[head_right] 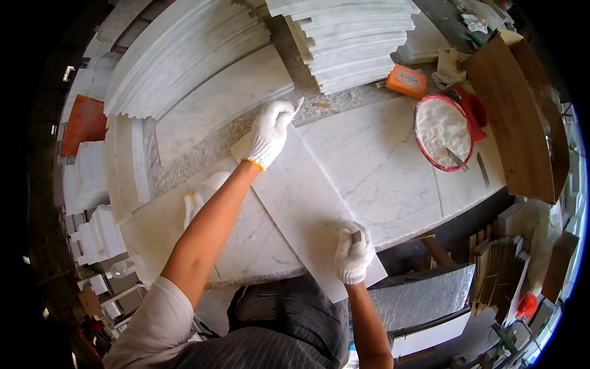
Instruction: The person uses a handheld scraper to remove small imperfections from the edges of white marble tiles on a workbench. They then pick up a finished tile, walk to a nearby stack, and place it on top.
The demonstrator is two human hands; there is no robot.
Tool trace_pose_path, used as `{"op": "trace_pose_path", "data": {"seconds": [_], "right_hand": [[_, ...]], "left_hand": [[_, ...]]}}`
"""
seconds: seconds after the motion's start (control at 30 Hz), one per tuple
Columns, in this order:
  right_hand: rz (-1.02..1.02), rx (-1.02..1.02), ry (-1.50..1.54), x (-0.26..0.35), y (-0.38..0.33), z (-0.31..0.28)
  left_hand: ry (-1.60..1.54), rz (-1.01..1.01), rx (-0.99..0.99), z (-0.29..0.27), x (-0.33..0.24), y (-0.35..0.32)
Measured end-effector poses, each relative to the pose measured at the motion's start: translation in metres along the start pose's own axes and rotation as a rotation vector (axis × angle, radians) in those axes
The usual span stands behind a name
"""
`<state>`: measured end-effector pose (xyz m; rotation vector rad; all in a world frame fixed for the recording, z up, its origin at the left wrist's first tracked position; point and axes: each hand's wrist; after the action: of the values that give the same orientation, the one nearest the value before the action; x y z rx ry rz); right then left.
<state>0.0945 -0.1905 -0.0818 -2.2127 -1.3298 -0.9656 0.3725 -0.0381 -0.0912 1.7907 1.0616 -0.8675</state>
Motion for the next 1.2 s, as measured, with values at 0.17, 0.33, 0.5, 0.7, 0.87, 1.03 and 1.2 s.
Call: {"op": "trace_pose_path", "data": {"seconds": [0.17,0.33,0.5,0.7,0.87,1.03,1.2], "right_hand": [[0.014,-0.026,-0.005,-0.004,-0.001,0.002],[0.023,-0.016,0.016,-0.001,0.000,0.001],[0.011,-0.031,0.038,-0.004,-0.001,0.002],[0.098,-0.045,0.165,-0.011,-0.011,-0.003],[0.229,-0.083,0.339,-0.034,-0.048,-0.023],[0.431,0.166,0.319,-0.071,-0.127,-0.078],[0.626,0.062,0.458,-0.049,-0.122,-0.104]], "left_hand": [[-0.380,-0.146,-0.205,0.004,-0.074,0.036],[-0.437,-0.120,-0.113,0.014,-0.091,-0.046],[-0.379,-0.236,0.039,0.031,-0.111,-0.142],[-0.440,-0.454,-0.056,0.005,-0.100,-0.134],[-0.444,-0.357,-0.059,-0.017,-0.095,-0.084],[-0.352,-0.290,0.154,0.009,-0.099,-0.045],[-0.008,-0.031,0.339,0.061,-0.085,-0.008]]}}
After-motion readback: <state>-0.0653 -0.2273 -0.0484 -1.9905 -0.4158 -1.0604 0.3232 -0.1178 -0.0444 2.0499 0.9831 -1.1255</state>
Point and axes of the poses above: each hand's wrist, its own y-axis towards the middle knuckle, its own z-axis out of the palm, x = y × z, and after that the axes turned 14 degrees about -y, right-handed
